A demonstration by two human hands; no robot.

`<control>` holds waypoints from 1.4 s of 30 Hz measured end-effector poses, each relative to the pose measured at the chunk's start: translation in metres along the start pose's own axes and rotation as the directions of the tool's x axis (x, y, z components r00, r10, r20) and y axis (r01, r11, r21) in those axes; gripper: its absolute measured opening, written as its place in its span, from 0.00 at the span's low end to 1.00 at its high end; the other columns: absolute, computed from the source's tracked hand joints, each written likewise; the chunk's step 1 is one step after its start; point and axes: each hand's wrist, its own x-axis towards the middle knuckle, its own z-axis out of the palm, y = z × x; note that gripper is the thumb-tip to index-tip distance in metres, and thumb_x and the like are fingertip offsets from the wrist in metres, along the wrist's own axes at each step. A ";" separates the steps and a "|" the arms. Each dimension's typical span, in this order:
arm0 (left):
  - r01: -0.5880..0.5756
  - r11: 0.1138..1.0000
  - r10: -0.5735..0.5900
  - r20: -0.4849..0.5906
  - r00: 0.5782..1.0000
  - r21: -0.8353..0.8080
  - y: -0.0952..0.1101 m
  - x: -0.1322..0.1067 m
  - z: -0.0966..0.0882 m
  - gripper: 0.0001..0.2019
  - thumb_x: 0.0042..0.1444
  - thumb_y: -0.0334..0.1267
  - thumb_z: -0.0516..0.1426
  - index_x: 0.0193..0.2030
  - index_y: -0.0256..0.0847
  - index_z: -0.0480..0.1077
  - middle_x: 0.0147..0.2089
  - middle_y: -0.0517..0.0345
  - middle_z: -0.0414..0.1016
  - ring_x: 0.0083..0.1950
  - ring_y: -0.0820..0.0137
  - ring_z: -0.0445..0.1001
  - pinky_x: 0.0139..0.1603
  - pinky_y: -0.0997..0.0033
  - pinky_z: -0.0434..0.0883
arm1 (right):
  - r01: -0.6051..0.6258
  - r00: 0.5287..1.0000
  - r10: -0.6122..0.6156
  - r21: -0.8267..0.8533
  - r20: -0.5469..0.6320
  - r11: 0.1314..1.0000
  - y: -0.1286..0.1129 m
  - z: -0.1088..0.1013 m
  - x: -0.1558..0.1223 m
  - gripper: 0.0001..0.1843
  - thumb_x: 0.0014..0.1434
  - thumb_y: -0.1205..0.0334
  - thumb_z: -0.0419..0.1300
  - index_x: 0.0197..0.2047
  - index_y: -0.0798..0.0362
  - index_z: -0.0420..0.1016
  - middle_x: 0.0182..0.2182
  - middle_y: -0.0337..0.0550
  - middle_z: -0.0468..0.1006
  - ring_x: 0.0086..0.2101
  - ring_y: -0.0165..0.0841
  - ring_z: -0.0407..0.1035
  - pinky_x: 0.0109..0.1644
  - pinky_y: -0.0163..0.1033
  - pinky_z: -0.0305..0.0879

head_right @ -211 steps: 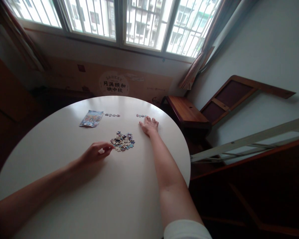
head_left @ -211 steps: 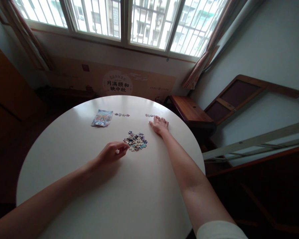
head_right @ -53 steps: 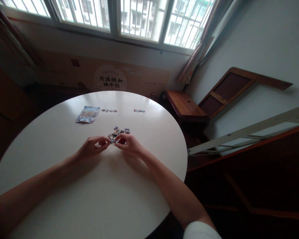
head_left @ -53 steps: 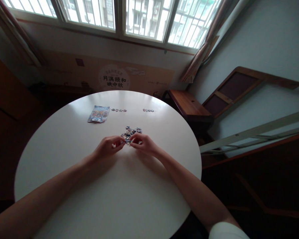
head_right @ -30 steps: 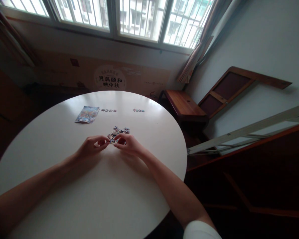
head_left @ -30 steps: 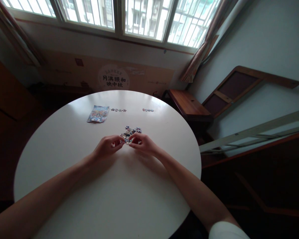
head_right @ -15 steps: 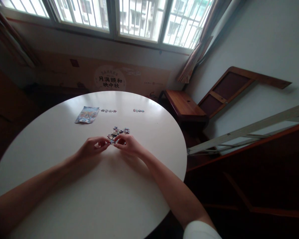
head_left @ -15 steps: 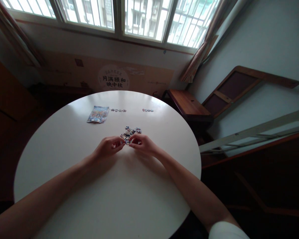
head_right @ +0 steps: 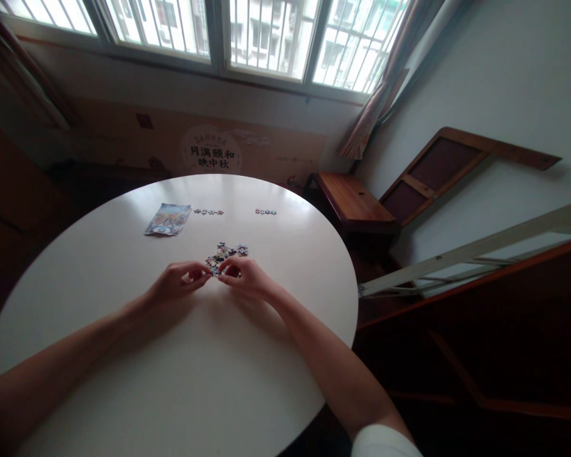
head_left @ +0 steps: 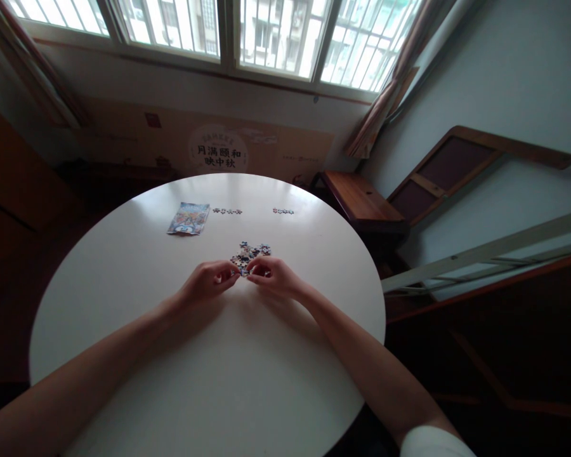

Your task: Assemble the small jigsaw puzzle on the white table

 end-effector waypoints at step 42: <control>-0.001 0.999 0.001 0.001 1.000 0.040 0.004 0.002 -0.001 0.07 0.57 0.35 0.56 0.34 0.37 0.74 0.24 0.62 0.72 0.24 0.79 0.67 0.26 0.82 0.64 | 0.012 1.000 -0.012 0.042 0.003 0.999 0.003 -0.003 0.002 0.10 0.54 0.59 0.62 0.38 0.56 0.73 0.25 0.37 0.72 0.27 0.27 0.66 0.32 0.32 0.61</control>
